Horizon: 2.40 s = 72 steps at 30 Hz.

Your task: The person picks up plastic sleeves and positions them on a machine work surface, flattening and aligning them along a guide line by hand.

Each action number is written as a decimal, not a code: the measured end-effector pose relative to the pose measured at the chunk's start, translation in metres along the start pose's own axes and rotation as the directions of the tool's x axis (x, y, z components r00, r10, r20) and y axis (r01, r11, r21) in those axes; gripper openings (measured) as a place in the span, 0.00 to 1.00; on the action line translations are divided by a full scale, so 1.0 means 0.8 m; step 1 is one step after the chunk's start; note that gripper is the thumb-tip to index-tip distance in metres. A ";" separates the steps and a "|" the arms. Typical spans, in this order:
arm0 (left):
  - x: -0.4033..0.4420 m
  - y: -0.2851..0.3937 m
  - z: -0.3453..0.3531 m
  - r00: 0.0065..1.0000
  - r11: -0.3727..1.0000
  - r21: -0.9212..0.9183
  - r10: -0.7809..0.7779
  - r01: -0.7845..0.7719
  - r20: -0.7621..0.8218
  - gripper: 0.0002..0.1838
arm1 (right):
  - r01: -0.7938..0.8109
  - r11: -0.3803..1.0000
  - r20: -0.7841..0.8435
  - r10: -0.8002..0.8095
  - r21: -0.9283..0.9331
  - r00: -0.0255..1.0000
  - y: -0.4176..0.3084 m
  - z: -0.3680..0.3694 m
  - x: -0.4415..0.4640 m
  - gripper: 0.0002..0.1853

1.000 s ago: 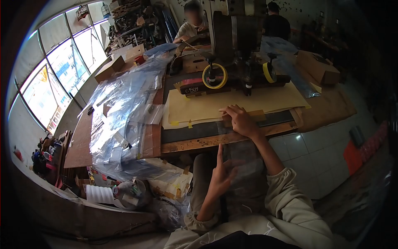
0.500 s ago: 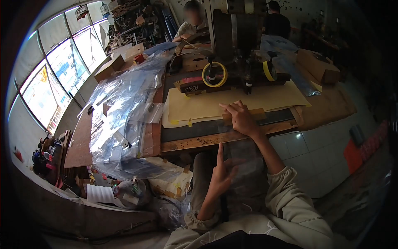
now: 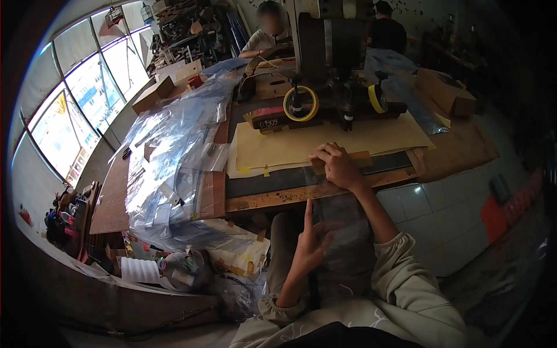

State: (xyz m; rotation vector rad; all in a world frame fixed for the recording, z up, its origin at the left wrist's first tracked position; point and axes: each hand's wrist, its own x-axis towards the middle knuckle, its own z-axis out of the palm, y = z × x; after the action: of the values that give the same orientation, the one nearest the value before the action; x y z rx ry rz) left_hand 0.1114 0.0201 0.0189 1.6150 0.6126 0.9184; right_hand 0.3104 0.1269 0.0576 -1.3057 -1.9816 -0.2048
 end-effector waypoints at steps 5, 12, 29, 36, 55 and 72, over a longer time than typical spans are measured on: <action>-0.001 0.006 0.001 0.999 0.999 -0.028 -0.039 0.039 0.001 0.49 | -0.003 1.000 0.000 0.003 0.004 1.000 -0.002 -0.001 0.000 0.21; 0.000 0.003 0.000 1.000 1.000 -0.004 0.004 -0.004 -0.005 0.50 | 0.023 1.000 -0.017 -0.024 -0.010 1.000 0.002 0.003 -0.001 0.24; -0.001 0.014 0.001 0.999 0.997 -0.068 -0.042 0.042 0.010 0.49 | 0.023 0.999 -0.005 -0.023 0.030 1.000 0.000 0.000 0.003 0.14; 0.000 0.003 0.000 1.000 0.999 -0.035 -0.009 0.009 0.002 0.50 | -0.057 0.994 -0.009 0.056 -0.092 0.998 -0.003 -0.002 0.000 0.11; -0.003 -0.004 -0.002 0.999 0.999 -0.004 -0.037 0.037 -0.021 0.50 | 0.048 0.978 0.151 -0.017 -0.205 0.988 -0.024 -0.016 -0.008 0.05; -0.001 0.016 0.003 0.997 0.998 -0.003 -0.057 0.057 -0.049 0.45 | -0.195 0.978 0.117 0.203 -0.073 0.972 -0.004 -0.052 -0.011 0.14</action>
State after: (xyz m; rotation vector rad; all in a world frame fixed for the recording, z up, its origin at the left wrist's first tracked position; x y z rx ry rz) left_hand 0.1120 0.0149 0.0306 1.5696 0.6882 0.9181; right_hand 0.3303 0.0982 0.0821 -1.5803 -1.9422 -0.0903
